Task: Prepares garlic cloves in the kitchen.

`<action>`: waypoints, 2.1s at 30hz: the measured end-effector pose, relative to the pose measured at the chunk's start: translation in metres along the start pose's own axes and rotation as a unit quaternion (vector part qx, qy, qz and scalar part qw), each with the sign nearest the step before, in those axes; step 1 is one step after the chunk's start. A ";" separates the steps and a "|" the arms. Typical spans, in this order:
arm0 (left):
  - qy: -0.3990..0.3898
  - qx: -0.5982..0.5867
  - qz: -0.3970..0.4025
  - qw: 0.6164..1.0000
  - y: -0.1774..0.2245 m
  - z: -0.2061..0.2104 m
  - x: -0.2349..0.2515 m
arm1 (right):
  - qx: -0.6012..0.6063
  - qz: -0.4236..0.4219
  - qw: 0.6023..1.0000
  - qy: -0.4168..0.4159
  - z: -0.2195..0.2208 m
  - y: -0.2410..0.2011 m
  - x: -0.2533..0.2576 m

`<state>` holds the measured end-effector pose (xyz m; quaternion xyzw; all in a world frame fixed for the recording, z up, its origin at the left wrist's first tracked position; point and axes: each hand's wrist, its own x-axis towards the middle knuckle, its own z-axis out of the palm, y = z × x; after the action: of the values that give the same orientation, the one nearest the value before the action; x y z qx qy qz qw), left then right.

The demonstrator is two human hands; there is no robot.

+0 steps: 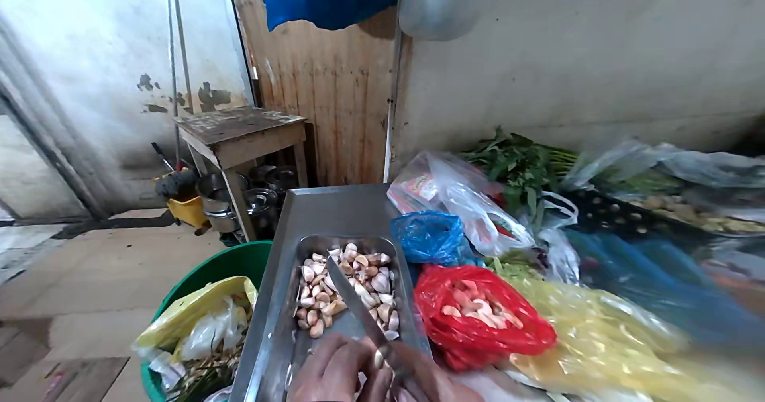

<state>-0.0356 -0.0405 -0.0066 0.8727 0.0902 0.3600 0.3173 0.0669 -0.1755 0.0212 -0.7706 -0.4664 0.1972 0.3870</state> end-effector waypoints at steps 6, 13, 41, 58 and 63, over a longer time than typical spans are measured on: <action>0.038 0.099 0.091 0.990 -0.005 0.004 0.000 | -0.012 -0.002 1.000 0.002 -0.002 -0.003 0.000; 0.073 0.165 0.110 0.978 -0.003 0.012 0.001 | -0.030 0.011 0.999 0.022 -0.002 -0.008 0.002; 0.029 -0.215 -0.109 0.970 -0.001 0.004 -0.012 | 0.021 0.076 0.997 -0.019 -0.004 -0.008 -0.009; 0.156 0.236 0.156 0.946 -0.013 0.006 -0.010 | -0.159 -0.098 0.972 0.142 0.025 0.002 -0.008; 0.142 0.152 0.108 0.972 -0.013 0.007 -0.011 | -0.205 -0.115 0.959 0.161 0.023 0.007 -0.001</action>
<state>-0.0378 -0.0384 -0.0248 0.8551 0.0931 0.4948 0.1238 0.0545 -0.1685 0.0014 -0.7960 -0.5140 -0.0749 0.3107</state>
